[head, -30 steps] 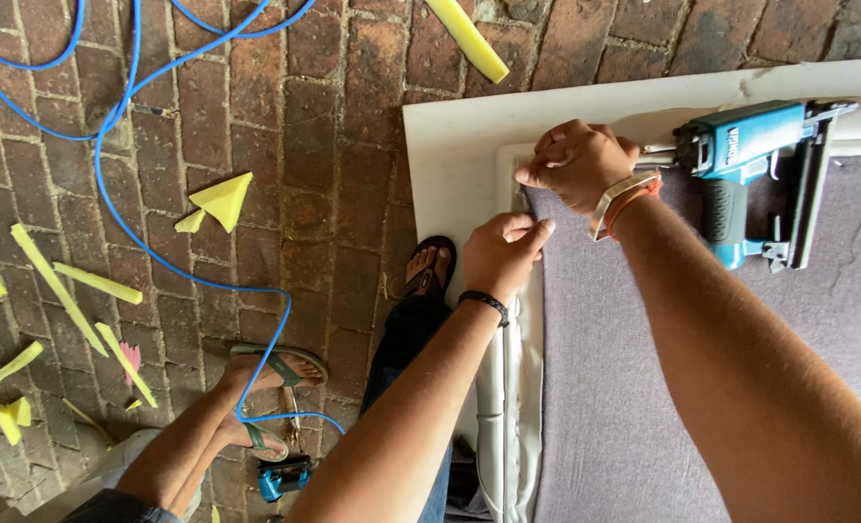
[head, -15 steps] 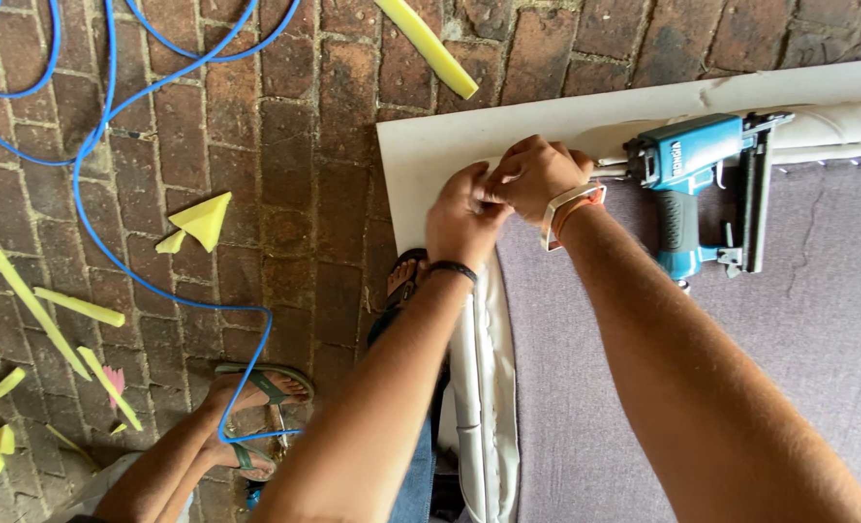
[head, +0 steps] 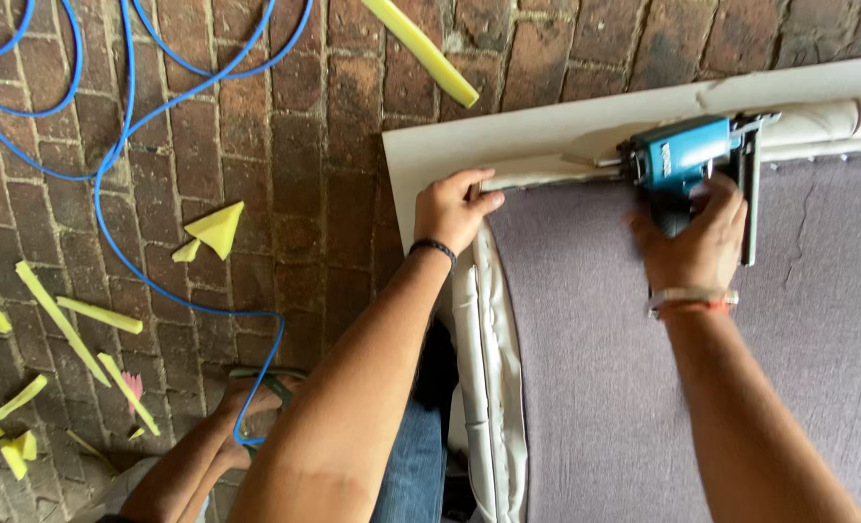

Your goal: The person stretches gray fabric over a padded wooden panel on the floor and staples it along the edges using a pneumatic nail gun, working around the panel. They then pick up scissors and trim the excess fabric along the panel edge.

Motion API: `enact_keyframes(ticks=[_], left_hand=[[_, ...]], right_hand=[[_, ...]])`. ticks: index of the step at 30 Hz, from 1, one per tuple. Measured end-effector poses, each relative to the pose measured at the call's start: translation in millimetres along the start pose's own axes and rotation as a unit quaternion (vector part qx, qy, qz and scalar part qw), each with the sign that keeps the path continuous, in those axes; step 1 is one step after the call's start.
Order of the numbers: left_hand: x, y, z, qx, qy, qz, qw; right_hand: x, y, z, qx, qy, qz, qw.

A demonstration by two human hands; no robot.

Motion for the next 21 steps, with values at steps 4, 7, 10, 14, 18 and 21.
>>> enact_keyframes(ticks=[4, 7, 10, 14, 18, 21], left_hand=[[6.4, 9.0, -7.7, -0.011, 0.032, 0.026, 0.999], [7.5, 12.8, -4.7, -0.010, 0.002, 0.040, 0.999], [6.1, 18.1, 0.1, 0.011, -0.031, 0.054, 0.998], [11.3, 14.3, -10.6, -0.004, -0.041, 0.034, 0.999], [16.0, 12.3, -17.4, 0.072, -0.057, 0.060, 0.994], [17.4, 9.2, -7.2, 0.176, -0.068, 0.111, 0.976]], right_hand=[[-11.5, 20.3, -7.4, -0.022, 0.009, 0.046, 0.999], [0.6, 3.8, 9.3, -0.002, 0.013, 0.107, 0.994], [-4.4, -12.3, 38.4, -0.022, -0.017, 0.187, 0.982], [-18.5, -33.7, 67.2, -0.191, 0.134, 0.305, 0.923], [-30.1, -31.3, 94.4, -0.189, 0.114, 0.325, 0.920], [-34.6, -36.3, 102.8, -0.195, 0.135, 0.306, 0.922]])
Point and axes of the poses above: each hand's wrist, its own y-axis towards the middle knuckle, its own x-axis out of the back of the hand, z = x × y, the point moved 7 cm from there along y, towards the middle knuckle
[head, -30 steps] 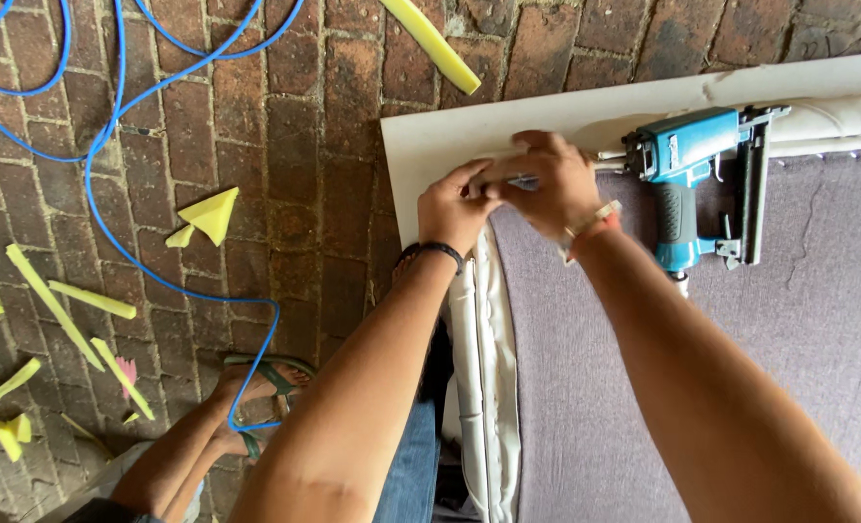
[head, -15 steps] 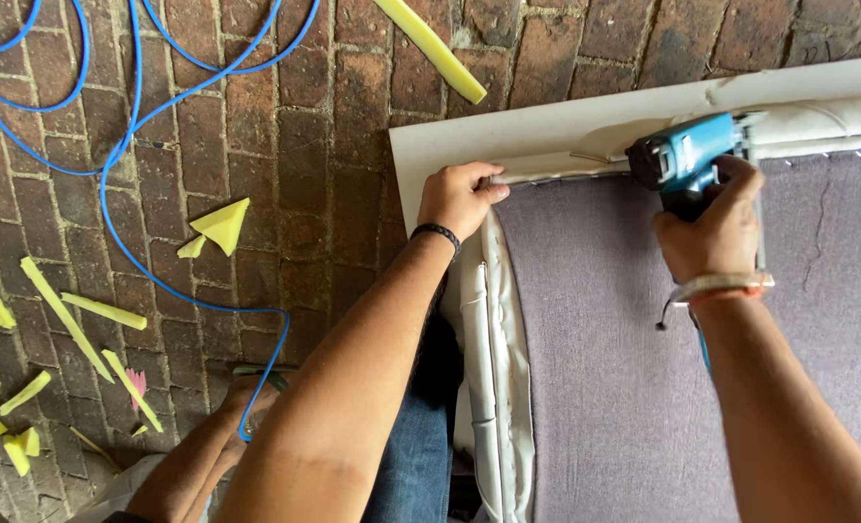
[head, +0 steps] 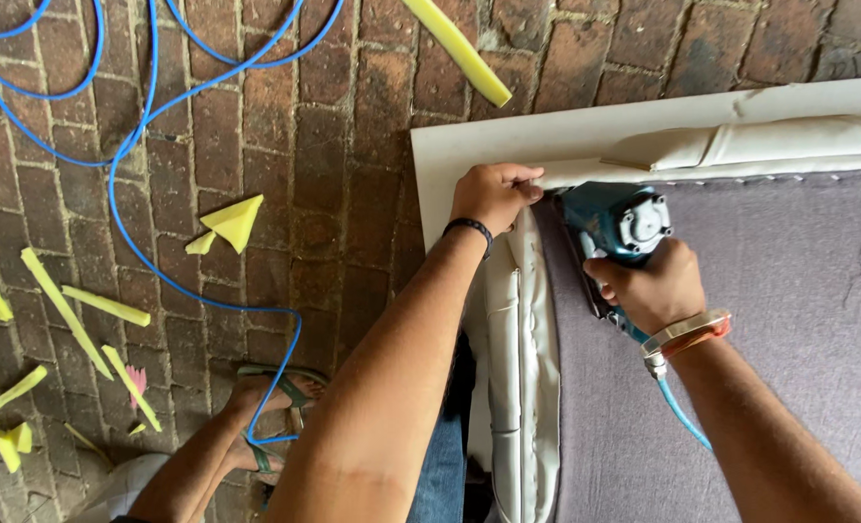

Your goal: The person stretches gray fabric over a padded wooden panel on the floor and staples it along the edges using a pneumatic nail gun, working around the panel. They then pick up scissors and trim the excess fabric along the panel edge.

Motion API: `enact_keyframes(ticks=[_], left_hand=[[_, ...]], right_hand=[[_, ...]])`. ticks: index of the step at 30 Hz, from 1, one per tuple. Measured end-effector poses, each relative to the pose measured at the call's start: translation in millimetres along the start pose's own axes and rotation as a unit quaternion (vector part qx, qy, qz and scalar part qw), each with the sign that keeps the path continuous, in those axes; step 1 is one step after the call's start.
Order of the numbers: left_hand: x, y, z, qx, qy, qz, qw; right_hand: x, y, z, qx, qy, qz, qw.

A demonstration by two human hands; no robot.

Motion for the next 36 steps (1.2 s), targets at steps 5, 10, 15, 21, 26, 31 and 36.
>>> enact_keyframes(ticks=[5, 10, 15, 21, 26, 31, 36], left_hand=[[6.5, 7.6, -15.6, -0.116, 0.060, -0.022, 0.991], [2.6, 10.0, -9.1, -0.096, 0.048, -0.001, 0.994], [4.1, 13.3, 17.1, -0.064, -0.026, 0.011, 0.998], [11.8, -26.3, 69.7, -0.073, -0.028, -0.158, 0.984], [-64.2, -111.1, 70.9, -0.091, -0.103, -0.097, 0.986], [-107.8, -141.2, 46.6, -0.034, -0.046, -0.247, 0.967], [-106.3, -114.3, 56.7, 0.066, -0.172, -0.192, 0.964]], right_hand=[[-1.0, 0.2, 6.9, 0.007, -0.041, -0.032, 0.999], [1.3, 3.4, 12.2, -0.003, -0.069, 0.007, 0.998], [-6.6, 8.6, 15.3, 0.040, -0.169, 0.005, 0.985], [-8.8, 16.0, 12.4, -0.014, -0.229, -0.003, 0.973], [-3.1, 21.5, 19.9, 0.018, -0.241, 0.000, 0.970], [15.1, 7.2, -15.7, 0.013, -0.253, 0.011, 0.967], [48.7, -13.0, -42.4, 0.037, -0.280, 0.012, 0.959]])
Point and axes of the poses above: each hand's wrist, its own y-axis towards the middle knuckle, its own x-axis out of the back of the hand, z = x × y, the point moved 7 cm from there along y, towards the middle knuckle
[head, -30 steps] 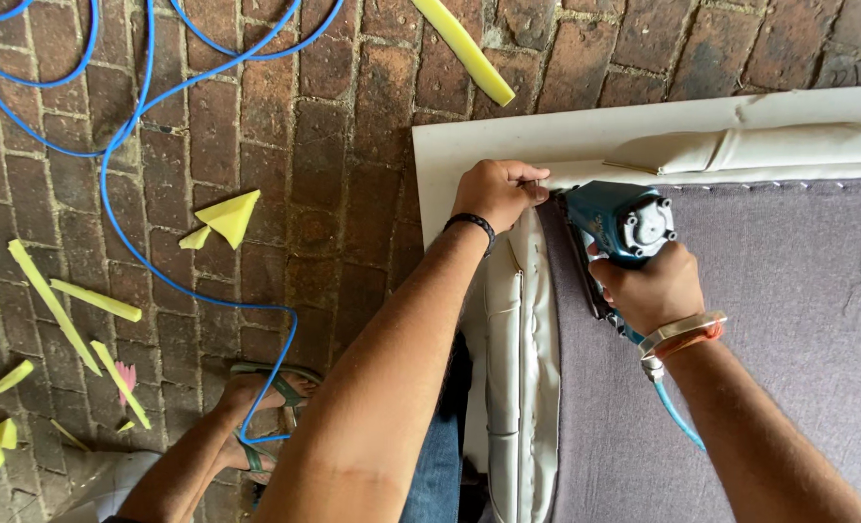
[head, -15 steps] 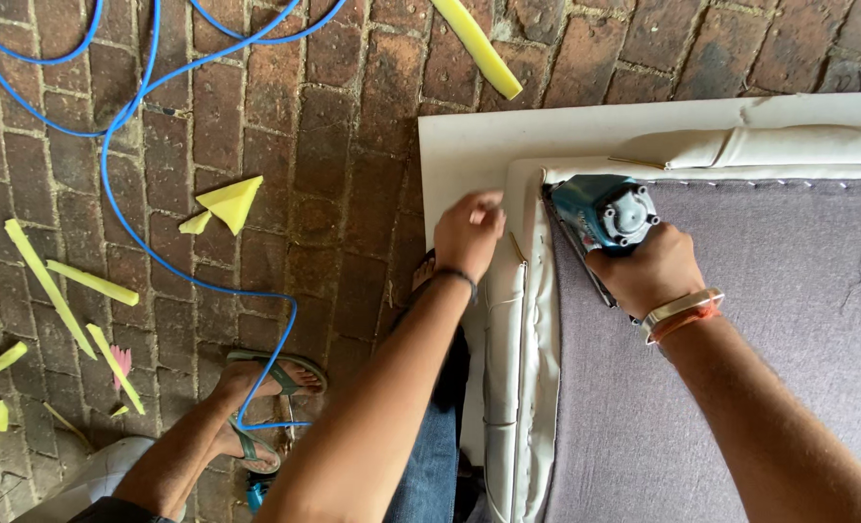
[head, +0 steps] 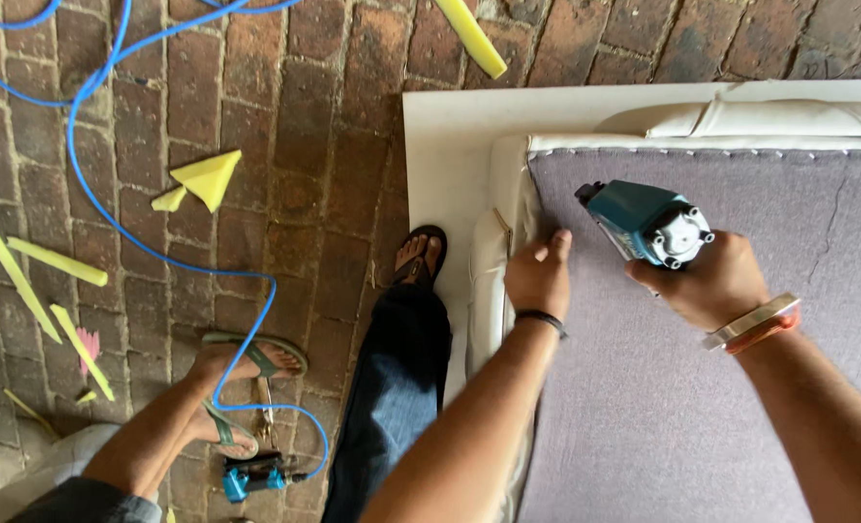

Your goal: The person stretches gray fabric over a padded wooden panel on the floor and staples it along the edges using a pneumatic nail gun, working around the panel. They then pick up scissors and trim the excess fabric along the panel edge.

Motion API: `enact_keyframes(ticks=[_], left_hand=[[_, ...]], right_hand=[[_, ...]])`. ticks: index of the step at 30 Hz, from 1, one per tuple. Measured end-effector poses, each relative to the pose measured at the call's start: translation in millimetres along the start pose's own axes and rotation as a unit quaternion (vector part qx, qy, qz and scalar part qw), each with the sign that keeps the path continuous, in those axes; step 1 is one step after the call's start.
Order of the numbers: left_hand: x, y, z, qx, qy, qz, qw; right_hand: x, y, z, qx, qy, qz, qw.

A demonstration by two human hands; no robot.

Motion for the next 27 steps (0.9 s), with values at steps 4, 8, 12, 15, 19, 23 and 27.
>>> enact_keyframes(ticks=[4, 8, 12, 15, 19, 23, 27], left_hand=[[23.7, 12.7, 8.3, 0.062, 0.019, -0.008, 0.998], [30.2, 16.1, 8.0, 0.073, -0.089, -0.018, 0.993], [22.5, 17.6, 13.3, 0.110, -0.088, 0.044, 0.989], [9.9, 25.1, 6.6, 0.077, -0.027, 0.129, 0.988], [-0.9, 32.8, -5.1, 0.002, 0.095, 0.175, 0.980], [13.8, 30.8, 3.0, 0.072, -0.111, 0.119, 0.984], [31.9, 21.4, 9.6, 0.116, -0.258, 0.044, 0.958]], right_hand=[[7.8, 3.1, 10.1, 0.042, -0.018, 0.038, 0.998], [3.0, 20.6, 28.0, -0.005, -0.041, 0.071, 0.997], [8.0, 32.5, 47.7, 0.052, -0.029, 0.037, 0.998], [13.0, 35.2, 38.8, 0.016, -0.025, 0.040, 0.999], [17.5, 38.1, 33.0, 0.023, 0.025, 0.022, 0.999], [17.4, 39.7, 38.7, 0.066, 0.008, 0.019, 0.998], [11.3, 37.9, 48.6, 0.072, -0.019, 0.032, 0.997]])
Point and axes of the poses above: each hand's wrist, its own y-axis towards the middle knuckle, its own x-axis out of the back of the hand, z = x × y, the point moved 7 cm from there along y, towards the middle knuckle
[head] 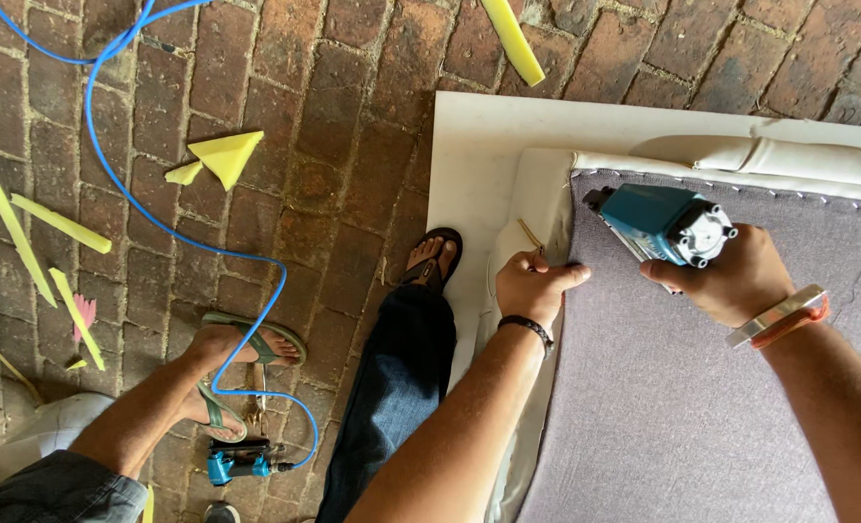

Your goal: The person stretches gray fabric over a padded wooden panel on the floor and staples it along the edges using a pneumatic nail gun, working around the panel. They then pick up scissors and trim the excess fabric along the panel edge.

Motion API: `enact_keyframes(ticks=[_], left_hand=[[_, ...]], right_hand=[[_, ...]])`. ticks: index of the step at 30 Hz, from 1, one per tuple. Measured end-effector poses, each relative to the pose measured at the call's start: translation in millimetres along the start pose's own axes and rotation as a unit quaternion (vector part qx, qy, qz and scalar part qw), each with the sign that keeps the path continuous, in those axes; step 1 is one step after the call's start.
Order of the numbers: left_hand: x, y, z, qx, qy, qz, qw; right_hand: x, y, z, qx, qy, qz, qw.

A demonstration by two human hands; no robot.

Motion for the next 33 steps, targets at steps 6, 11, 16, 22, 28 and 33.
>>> enact_keyframes(ticks=[6, 11, 16, 22, 28, 33], left_hand=[[14.0, -6.9, -8.2, -0.010, -0.041, -0.126, 0.991], [14.9, -6.8, -5.8, 0.000, -0.046, -0.146, 0.988], [14.0, -0.5, -3.5, 0.004, -0.072, -0.103, 0.992], [16.1, 8.9, 6.6, 0.032, -0.044, -0.100, 0.993], [2.2, -45.9, 27.7, -0.163, 0.118, -0.121, 0.972], [28.1, -68.0, 73.8, -0.042, 0.248, -0.053, 0.967]], right_hand=[[-8.4, 7.1, 9.8, -0.067, -0.027, 0.034, 0.997], [-14.7, 13.2, 17.4, -0.080, -0.073, 0.038, 0.993], [-22.6, 7.3, 17.3, -0.064, -0.106, 0.069, 0.990], [-37.1, -2.5, 10.3, -0.032, -0.111, 0.066, 0.991], [-55.3, -20.1, 5.9, -0.012, -0.072, 0.046, 0.996], [-56.1, -42.3, -11.0, -0.087, -0.020, 0.055, 0.995]])
Point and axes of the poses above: each hand's wrist, its own y-axis towards the middle knuckle, its own x-axis out of the back of the hand, z = x × y, the point moved 7 cm from there along y, towards the middle knuckle
